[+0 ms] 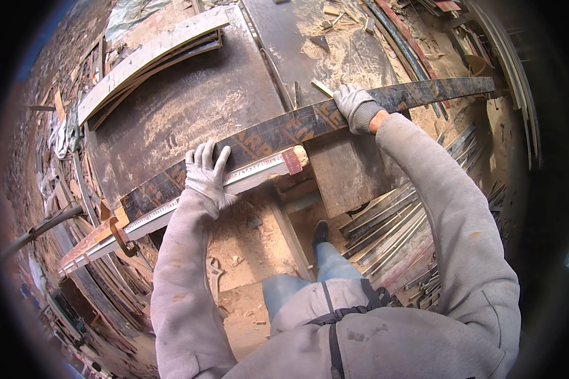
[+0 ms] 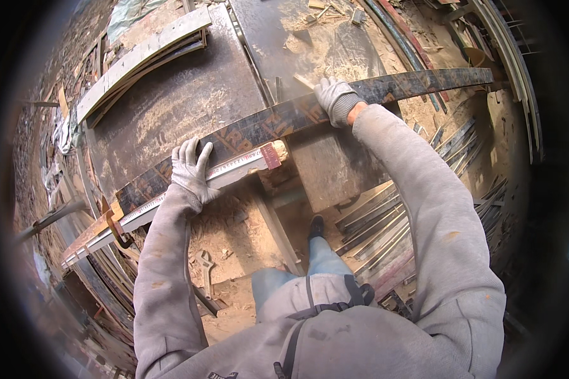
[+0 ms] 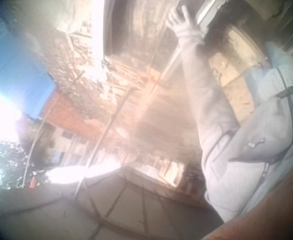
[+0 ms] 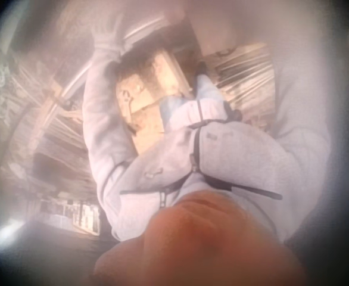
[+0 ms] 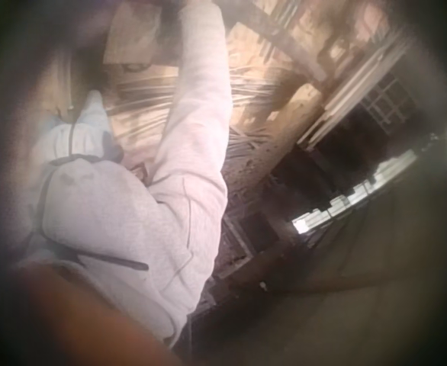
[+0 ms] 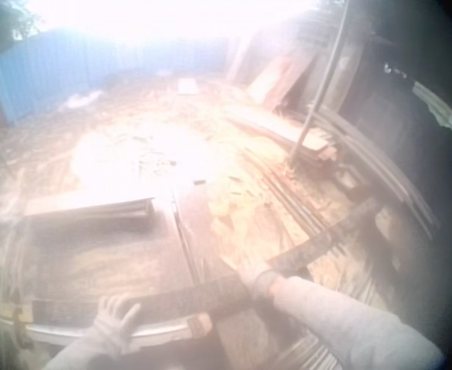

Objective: The person repeatedly picks up wooden planks and strips from a cluttered floor, places them on a workbench, and stacks them. The person also uses a hammer to remove a nail from a plank and carries a stack of planks across the room.

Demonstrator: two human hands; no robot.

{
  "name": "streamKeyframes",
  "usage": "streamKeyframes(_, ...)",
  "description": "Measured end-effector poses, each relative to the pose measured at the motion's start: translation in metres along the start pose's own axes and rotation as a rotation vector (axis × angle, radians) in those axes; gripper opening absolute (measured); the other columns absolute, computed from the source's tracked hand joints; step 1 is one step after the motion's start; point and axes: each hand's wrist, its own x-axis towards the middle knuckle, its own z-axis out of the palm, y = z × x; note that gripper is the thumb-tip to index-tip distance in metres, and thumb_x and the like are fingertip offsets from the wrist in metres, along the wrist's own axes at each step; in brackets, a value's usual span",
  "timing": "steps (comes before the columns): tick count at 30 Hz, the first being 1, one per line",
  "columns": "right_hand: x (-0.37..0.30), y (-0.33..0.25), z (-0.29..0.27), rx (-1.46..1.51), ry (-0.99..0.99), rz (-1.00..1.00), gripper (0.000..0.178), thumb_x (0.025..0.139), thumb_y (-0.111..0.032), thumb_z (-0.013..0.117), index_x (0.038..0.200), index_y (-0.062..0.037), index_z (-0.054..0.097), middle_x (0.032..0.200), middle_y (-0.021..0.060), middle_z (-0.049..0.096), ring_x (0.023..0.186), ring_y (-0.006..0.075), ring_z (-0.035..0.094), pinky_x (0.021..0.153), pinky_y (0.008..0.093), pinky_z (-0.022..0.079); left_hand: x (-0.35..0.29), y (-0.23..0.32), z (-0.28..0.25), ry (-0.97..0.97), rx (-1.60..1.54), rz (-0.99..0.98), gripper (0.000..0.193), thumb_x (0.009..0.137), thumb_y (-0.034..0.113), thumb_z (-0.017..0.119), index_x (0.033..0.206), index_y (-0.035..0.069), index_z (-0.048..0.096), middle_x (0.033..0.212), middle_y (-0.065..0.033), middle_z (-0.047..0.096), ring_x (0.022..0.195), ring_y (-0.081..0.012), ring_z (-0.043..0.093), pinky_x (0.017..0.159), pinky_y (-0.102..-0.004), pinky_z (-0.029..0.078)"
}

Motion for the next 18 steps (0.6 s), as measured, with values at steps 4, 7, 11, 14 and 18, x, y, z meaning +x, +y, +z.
streamKeyframes(4,0.0049,-0.0007,0.0018,-0.008,0.013,0.006,0.073,0.06,-0.012,0.091,0.126,0.0023,0.063,0.125,0.0231,0.063,0.12,0.0396,0.063,0.103,0.0457,0.053,-0.0002,0.0003,0.0004,0.055,0.019,0.024,0.125,0.054,0.054,0.088,0.162,0.011,0.043,0.162,-0.0281,0.033,0.151,-0.0491,0.032,0.125,-0.069,0.019)
streamKeyframes(7,0.0042,-0.0009,0.0016,-0.025,0.004,0.007,0.073,0.061,-0.012,0.091,0.126,0.0022,0.063,0.125,0.0233,0.064,0.12,0.0397,0.064,0.104,0.0455,0.054,-0.001,0.0015,-0.0011,0.017,-0.008,-0.006,0.123,0.056,0.051,0.087,0.163,0.012,0.041,0.162,-0.0281,0.034,0.151,-0.0492,0.031,0.126,-0.0686,0.02)
streamKeyframes(11,0.0007,-0.0005,-0.0001,-0.013,-0.022,0.024,0.072,0.063,-0.013,0.091,0.127,0.0022,0.062,0.126,0.0237,0.065,0.122,0.04,0.065,0.106,0.0453,0.054,0.0004,0.0019,-0.0034,-0.008,0.011,0.0,0.128,0.055,0.054,0.09,0.165,0.013,0.038,0.163,-0.0273,0.033,0.153,-0.0484,0.03,0.126,-0.0682,0.019)
streamKeyframes(14,0.0004,-0.0003,-0.0013,0.018,-0.041,0.021,0.071,0.064,-0.012,0.091,0.127,0.0027,0.063,0.127,0.0247,0.065,0.123,0.0407,0.065,0.107,0.0452,0.054,0.0016,0.0027,-0.0036,-0.063,0.019,-0.024,0.136,0.053,0.062,0.092,0.167,0.014,0.035,0.164,-0.0262,0.032,0.155,-0.0473,0.029,0.128,-0.068,0.017)
streamKeyframes(18,0.0025,-0.0012,-0.0026,0.02,-0.039,0.056,0.072,0.065,-0.008,0.091,0.13,0.0022,0.064,0.13,0.0275,0.065,0.128,0.0412,0.064,0.107,0.0458,0.055,0.0007,0.0053,-0.0015,-0.007,0.057,-0.013,0.135,0.053,0.065,0.091,0.166,0.015,0.036,0.163,-0.0254,0.034,0.154,-0.0477,0.029,0.129,-0.0672,0.017)
